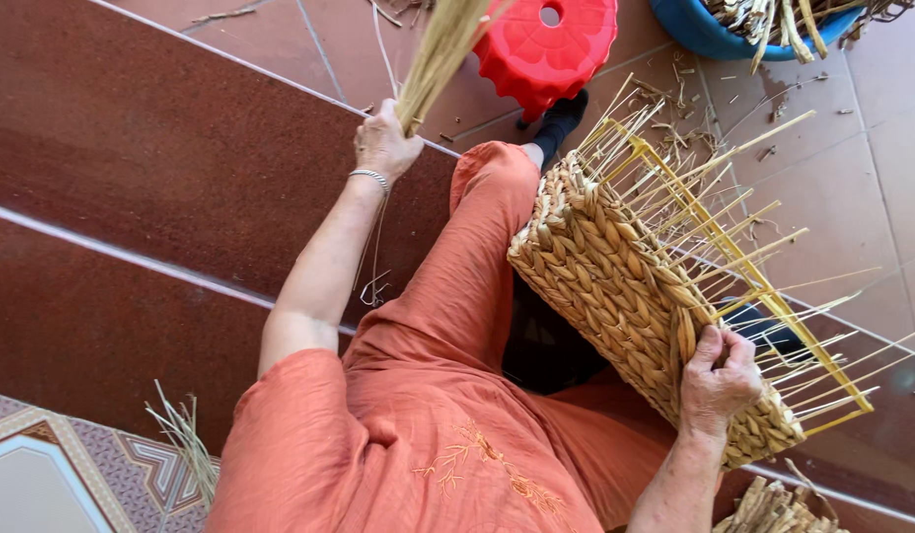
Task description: The person weaves a rectangular basket using dried palm leaves, interlacing strands through a yellow frame. They occasionally reach for additional leaves from a nearby bundle and continue weaving the sides.
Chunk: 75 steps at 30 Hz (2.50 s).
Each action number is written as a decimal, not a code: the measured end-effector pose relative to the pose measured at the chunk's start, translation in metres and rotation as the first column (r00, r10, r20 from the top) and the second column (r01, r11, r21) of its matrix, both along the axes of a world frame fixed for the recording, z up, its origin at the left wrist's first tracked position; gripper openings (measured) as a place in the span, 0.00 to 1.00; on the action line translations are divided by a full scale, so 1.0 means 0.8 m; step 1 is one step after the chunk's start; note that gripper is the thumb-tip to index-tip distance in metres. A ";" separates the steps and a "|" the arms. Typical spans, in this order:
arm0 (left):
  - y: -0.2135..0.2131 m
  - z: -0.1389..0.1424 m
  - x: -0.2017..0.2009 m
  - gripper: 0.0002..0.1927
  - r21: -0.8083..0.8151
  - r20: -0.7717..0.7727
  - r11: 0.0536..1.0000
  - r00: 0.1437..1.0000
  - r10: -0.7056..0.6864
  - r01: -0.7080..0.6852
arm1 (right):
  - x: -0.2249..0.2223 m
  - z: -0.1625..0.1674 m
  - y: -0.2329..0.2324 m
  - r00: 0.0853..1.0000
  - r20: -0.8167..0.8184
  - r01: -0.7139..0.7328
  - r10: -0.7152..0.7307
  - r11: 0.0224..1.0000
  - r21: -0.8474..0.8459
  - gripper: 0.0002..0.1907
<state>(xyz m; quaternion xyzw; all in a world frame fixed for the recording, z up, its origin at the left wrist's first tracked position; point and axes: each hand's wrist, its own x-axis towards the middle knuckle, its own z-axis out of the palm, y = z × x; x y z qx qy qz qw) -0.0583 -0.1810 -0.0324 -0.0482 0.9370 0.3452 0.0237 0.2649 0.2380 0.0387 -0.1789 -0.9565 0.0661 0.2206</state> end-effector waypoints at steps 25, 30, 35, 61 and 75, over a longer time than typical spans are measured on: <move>0.015 -0.064 0.028 0.66 -0.185 0.468 0.958 0.877 -0.111 0.220 | 0.008 -0.020 0.008 0.999 0.033 0.016 -0.016 1.000 -0.011 0.19; 0.011 -0.082 0.076 0.73 -0.369 0.295 0.904 0.949 -0.107 0.217 | 0.005 -0.021 0.007 0.999 0.035 0.041 -0.041 0.999 0.011 0.19; 0.010 -0.111 0.080 0.50 -0.310 0.141 0.937 0.982 -0.125 0.164 | 0.005 -0.022 0.010 0.999 0.028 0.023 -0.024 1.000 0.014 0.18; -0.021 -0.053 0.086 0.34 -0.097 0.138 0.995 0.989 0.046 -0.032 | 0.012 -0.019 0.003 0.999 0.005 0.052 -0.052 0.997 0.051 0.19; 0.022 -0.032 0.024 0.39 -0.045 0.470 0.959 0.853 -0.227 0.279 | 0.007 -0.024 0.005 0.999 0.015 0.049 -0.051 0.996 0.074 0.21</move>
